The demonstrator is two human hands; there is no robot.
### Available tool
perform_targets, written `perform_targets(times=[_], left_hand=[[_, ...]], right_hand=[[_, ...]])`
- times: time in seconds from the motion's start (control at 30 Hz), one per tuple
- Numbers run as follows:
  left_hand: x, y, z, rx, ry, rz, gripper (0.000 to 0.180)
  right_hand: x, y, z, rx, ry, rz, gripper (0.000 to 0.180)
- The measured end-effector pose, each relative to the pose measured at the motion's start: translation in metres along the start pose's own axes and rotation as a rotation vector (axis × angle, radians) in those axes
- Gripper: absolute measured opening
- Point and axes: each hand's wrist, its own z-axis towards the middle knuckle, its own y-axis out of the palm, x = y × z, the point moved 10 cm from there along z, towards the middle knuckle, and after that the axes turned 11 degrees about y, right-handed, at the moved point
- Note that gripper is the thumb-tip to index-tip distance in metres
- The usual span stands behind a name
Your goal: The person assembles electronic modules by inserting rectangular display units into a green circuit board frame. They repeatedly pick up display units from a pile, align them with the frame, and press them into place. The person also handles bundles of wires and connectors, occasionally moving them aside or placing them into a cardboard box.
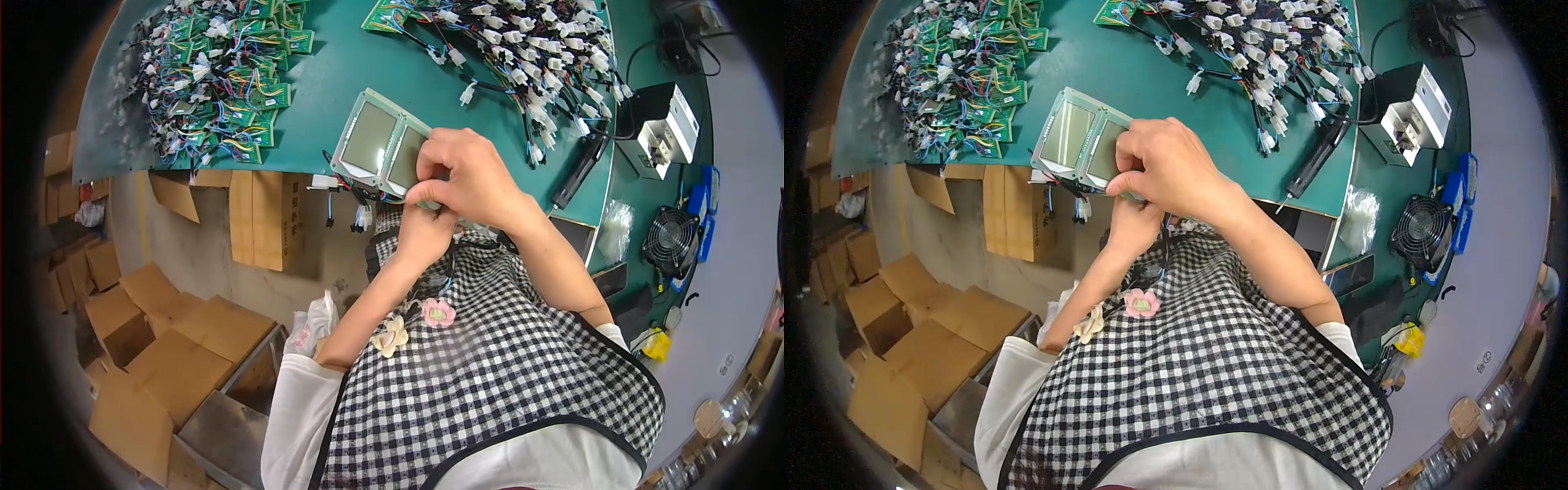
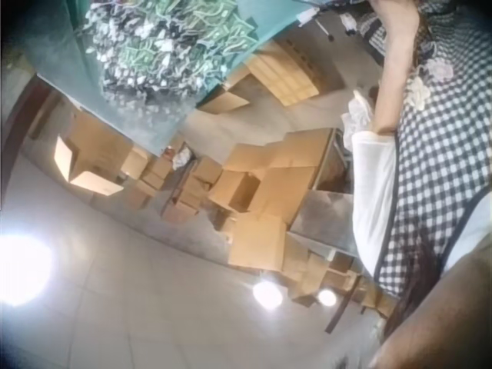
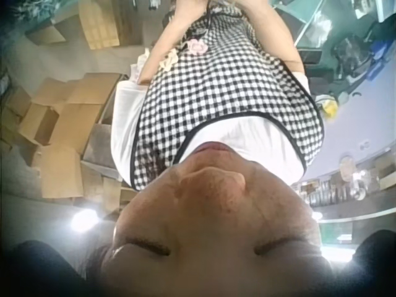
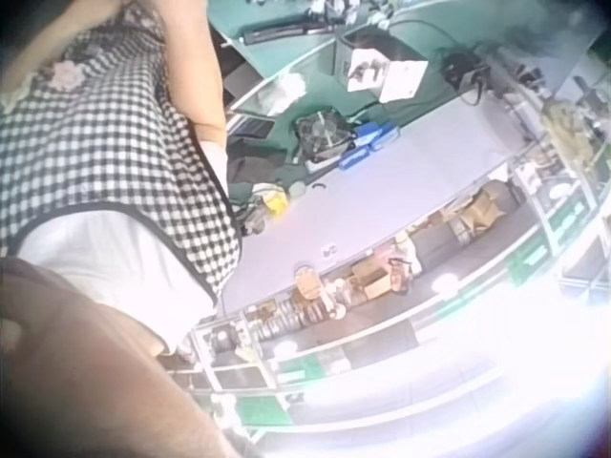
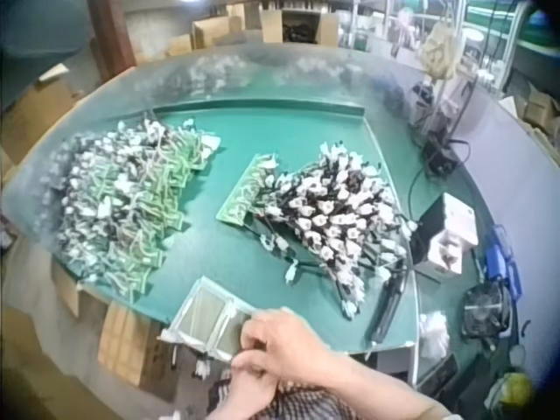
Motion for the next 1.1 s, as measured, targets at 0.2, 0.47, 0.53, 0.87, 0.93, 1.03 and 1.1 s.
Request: perform_targets(times=[0.2, 0.47, 0.53, 0.87, 0.93, 1.03, 1.1], left_hand=[[0.008, -0.002, 0.002, 0.035, 0.231, 0.009, 0.018], [0.007, 0.008, -0.009, -0.13, -0.102, -0.22, 0.017], [0.017, 0.006, -0.007, -0.103, 0.078, -0.218, 0.017], [0.025, 0.01, -0.015, -0.214, 0.02, -0.346, 0.014], [0.029, 0.009, -0.014, -0.2, 0.062, -0.35, 0.013], [0.038, 0.007, -0.014, -0.164, 0.122, -0.351, 0.013], [0.035, 0.008, -0.015, -0.201, 0.086, -0.369, 0.012]], right_hand=[[0.015, 0.001, 0.002, 0.036, 0.12, 0.116, 0.021], [0.042, -0.029, 0.01, 0.058, 0.128, 0.382, 0.024], [0.046, -0.017, 0.012, -0.147, 0.213, 0.564, 0.025], [0.048, -0.011, 0.01, -0.305, 0.268, 0.797, 0.021], [0.047, -0.01, 0.009, -0.307, 0.26, 0.82, 0.021], [0.047, -0.01, 0.008, -0.306, 0.265, 0.832, 0.022], [0.047, -0.009, 0.007, -0.305, 0.272, 0.839, 0.022]])
